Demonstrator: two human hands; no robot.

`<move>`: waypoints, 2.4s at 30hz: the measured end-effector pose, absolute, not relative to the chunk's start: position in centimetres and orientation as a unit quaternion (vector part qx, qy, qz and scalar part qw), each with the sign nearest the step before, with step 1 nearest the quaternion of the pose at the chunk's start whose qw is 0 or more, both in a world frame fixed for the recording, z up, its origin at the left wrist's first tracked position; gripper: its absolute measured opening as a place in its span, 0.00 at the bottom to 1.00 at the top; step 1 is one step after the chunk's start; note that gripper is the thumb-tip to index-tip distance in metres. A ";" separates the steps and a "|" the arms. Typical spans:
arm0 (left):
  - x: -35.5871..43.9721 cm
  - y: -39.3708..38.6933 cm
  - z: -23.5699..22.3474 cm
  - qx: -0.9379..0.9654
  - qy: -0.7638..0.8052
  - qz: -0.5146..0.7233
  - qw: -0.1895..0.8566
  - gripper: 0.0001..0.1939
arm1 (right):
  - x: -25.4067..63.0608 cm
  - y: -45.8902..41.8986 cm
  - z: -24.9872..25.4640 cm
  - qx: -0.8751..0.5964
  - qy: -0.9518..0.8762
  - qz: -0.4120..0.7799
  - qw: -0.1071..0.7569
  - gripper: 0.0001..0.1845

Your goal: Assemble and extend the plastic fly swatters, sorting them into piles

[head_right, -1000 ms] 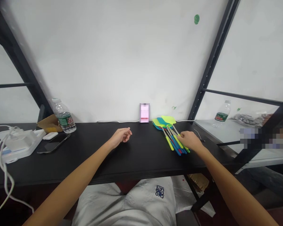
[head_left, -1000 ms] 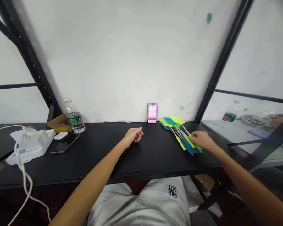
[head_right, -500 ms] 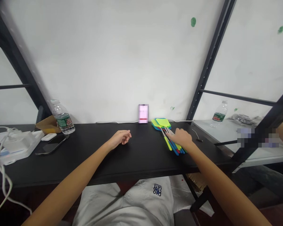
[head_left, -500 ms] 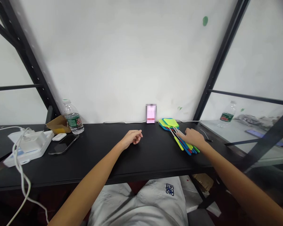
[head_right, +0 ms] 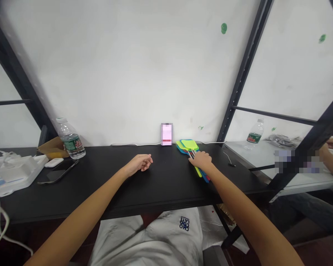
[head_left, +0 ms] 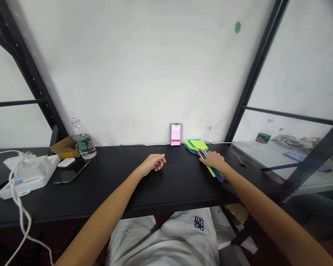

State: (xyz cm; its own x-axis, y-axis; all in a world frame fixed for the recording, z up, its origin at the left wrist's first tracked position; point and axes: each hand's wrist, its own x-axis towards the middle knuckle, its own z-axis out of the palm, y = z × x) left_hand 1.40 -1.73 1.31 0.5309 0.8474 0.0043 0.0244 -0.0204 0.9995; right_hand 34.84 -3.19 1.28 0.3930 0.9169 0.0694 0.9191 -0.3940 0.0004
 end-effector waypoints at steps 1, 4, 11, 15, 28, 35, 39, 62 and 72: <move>1.4 -1.7 1.3 0.629 0.348 0.336 0.609 0.23 | 35.0 -3.2 1.4 -0.833 -0.553 -0.024 0.014 0.40; 1.4 -1.6 1.4 0.629 0.346 0.331 0.612 0.23 | 35.4 -3.1 1.7 -0.832 -0.554 -0.012 0.005 0.37; 1.2 -1.6 1.4 0.641 0.341 0.322 0.608 0.23 | 35.8 -2.6 1.9 -0.824 -0.566 -0.011 -0.004 0.36; 1.2 -1.6 1.4 0.646 0.329 0.313 0.613 0.24 | 35.7 -2.1 1.6 -0.826 -0.559 -0.059 0.022 0.37; 1.1 -1.6 1.6 0.644 0.328 0.278 0.633 0.25 | 35.9 -0.8 1.5 -0.836 -0.545 -0.048 0.037 0.28; 1.1 -1.3 1.3 0.642 0.326 0.273 0.638 0.25 | 36.1 -1.0 2.3 -0.803 -0.595 -0.010 0.012 0.23; 1.0 -1.3 1.4 0.642 0.327 0.269 0.639 0.25 | 36.0 -1.1 2.5 -0.814 -0.581 -0.017 0.003 0.20; 0.3 -0.2 0.6 0.636 0.299 0.468 0.536 0.32 | 12.5 -1.5 6.3 -0.610 -0.711 0.010 0.351 0.32; 0.6 -0.3 0.1 0.745 0.357 0.420 0.376 0.18 | 14.1 2.6 0.8 -0.474 -0.565 0.405 0.540 0.17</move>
State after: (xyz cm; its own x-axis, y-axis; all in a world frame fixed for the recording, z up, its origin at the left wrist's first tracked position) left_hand 0.55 -0.29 0.11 0.3922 0.8476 0.3574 0.2165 -0.4627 0.8597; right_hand 14.13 2.56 0.76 0.0329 0.9736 0.2259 0.0975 0.2218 -0.9702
